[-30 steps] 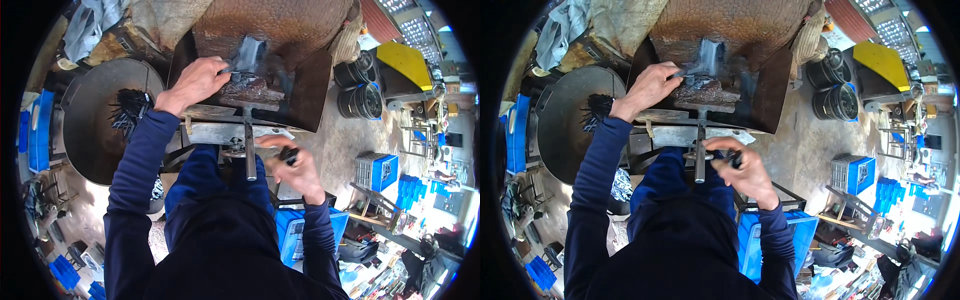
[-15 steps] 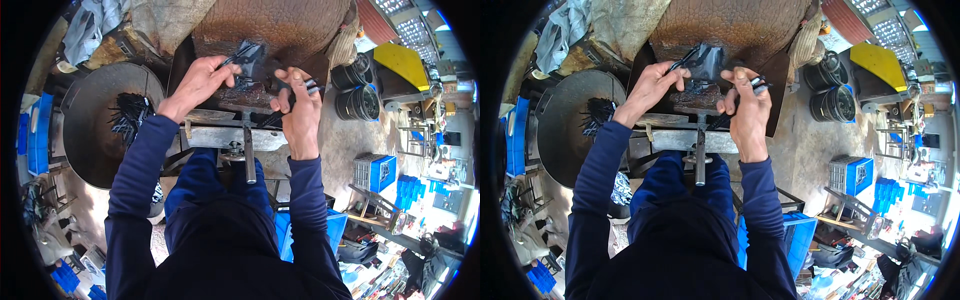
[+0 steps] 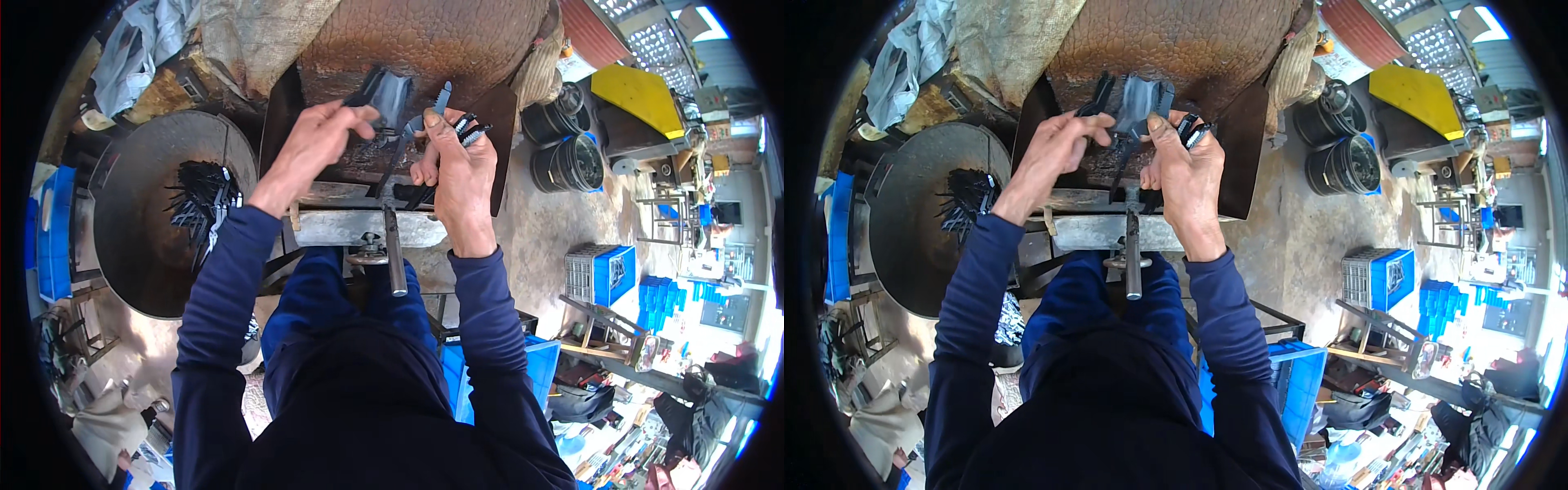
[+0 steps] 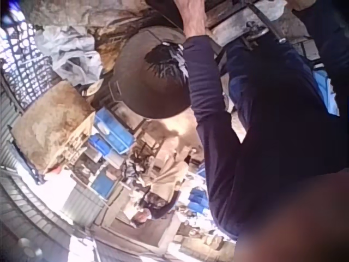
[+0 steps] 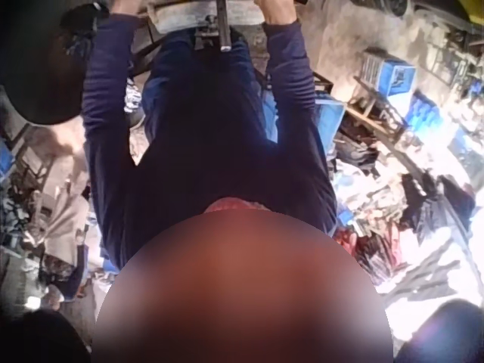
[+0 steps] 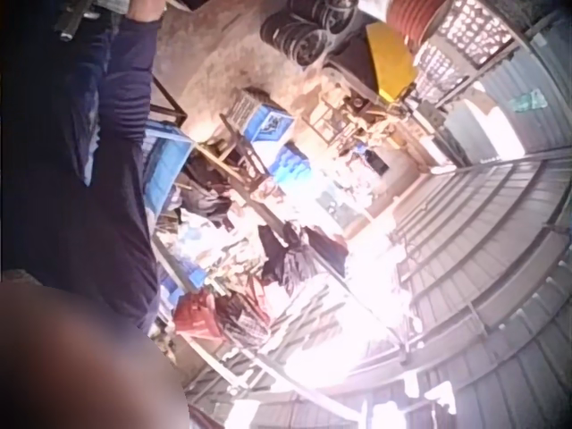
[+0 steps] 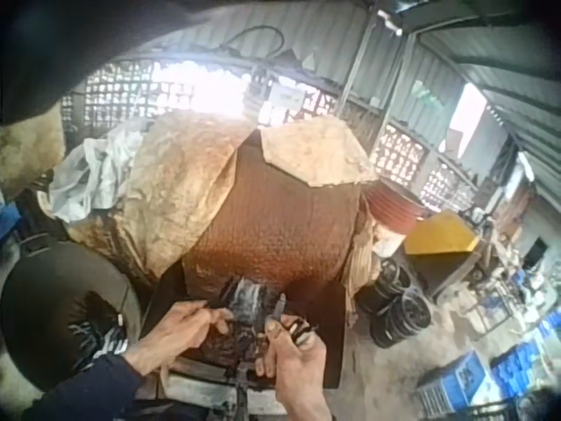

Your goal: Fabricating and measuring small metal parts using a manual press and a caliper.

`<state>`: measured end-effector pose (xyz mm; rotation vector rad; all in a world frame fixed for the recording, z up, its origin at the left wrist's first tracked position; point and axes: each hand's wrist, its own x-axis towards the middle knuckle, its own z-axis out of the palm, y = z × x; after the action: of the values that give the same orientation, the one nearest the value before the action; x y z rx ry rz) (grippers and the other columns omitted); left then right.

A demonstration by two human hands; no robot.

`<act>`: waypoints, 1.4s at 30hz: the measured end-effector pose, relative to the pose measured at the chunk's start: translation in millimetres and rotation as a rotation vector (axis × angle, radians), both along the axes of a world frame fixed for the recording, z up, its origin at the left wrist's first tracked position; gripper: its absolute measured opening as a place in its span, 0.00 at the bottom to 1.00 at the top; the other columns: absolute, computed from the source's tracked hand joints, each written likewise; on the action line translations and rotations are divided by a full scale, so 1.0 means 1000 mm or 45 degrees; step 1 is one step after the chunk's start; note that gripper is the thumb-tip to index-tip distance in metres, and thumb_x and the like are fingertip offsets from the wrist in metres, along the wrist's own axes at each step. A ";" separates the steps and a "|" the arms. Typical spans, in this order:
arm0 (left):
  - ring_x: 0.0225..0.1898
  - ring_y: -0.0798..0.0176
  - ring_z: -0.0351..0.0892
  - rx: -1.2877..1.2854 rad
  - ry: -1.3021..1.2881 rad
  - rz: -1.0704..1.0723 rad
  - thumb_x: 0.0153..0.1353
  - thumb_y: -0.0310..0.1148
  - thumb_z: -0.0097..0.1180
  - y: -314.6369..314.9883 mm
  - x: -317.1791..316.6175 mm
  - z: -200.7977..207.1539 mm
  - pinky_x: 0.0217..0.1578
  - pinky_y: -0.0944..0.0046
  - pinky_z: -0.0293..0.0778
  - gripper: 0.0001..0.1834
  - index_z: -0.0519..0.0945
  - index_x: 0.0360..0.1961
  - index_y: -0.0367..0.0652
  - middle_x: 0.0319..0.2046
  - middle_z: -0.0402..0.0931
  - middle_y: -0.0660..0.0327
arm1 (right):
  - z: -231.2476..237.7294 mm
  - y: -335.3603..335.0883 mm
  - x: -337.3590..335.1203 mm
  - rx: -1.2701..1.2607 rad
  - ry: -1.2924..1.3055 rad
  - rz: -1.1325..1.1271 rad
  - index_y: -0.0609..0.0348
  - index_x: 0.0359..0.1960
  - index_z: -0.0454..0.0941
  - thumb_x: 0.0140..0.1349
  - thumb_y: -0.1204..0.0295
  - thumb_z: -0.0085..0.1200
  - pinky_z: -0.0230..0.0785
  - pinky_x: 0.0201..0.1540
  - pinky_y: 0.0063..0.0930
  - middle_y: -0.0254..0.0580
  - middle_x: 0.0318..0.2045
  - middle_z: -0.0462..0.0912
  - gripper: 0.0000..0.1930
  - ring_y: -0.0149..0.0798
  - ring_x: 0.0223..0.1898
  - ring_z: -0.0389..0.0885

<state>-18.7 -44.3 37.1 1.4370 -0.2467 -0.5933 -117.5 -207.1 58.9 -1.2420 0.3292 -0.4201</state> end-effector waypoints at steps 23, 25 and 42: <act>0.36 0.55 0.73 0.490 -0.835 -0.537 0.67 0.23 0.53 0.011 0.059 -0.072 0.43 0.59 0.70 0.11 0.80 0.48 0.32 0.36 0.72 0.57 | -0.023 -0.024 -0.052 0.834 0.196 -0.227 0.56 0.39 0.76 0.75 0.63 0.51 0.83 0.43 0.42 0.39 0.34 0.79 0.10 0.35 0.28 0.77; 0.36 0.55 0.73 0.484 -0.834 -0.556 0.67 0.23 0.53 0.009 0.059 -0.072 0.42 0.59 0.70 0.11 0.80 0.48 0.31 0.37 0.72 0.57 | -0.039 -0.034 -0.062 0.809 0.177 -0.164 0.56 0.38 0.76 0.75 0.63 0.52 0.80 0.39 0.38 0.39 0.34 0.79 0.11 0.33 0.28 0.76; 0.39 0.52 0.77 0.549 -1.035 -0.495 0.67 0.25 0.55 0.008 0.052 -0.061 0.43 0.56 0.73 0.11 0.81 0.48 0.33 0.39 0.75 0.54 | -0.035 0.005 -0.108 -0.198 0.541 0.127 0.63 0.46 0.80 0.68 0.78 0.57 0.73 0.31 0.29 0.45 0.42 0.86 0.07 0.29 0.26 0.79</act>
<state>33.6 -36.5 -23.4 2.0229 -1.1114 -0.3480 -225.6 -201.9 23.8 -1.4927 0.6014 -0.0922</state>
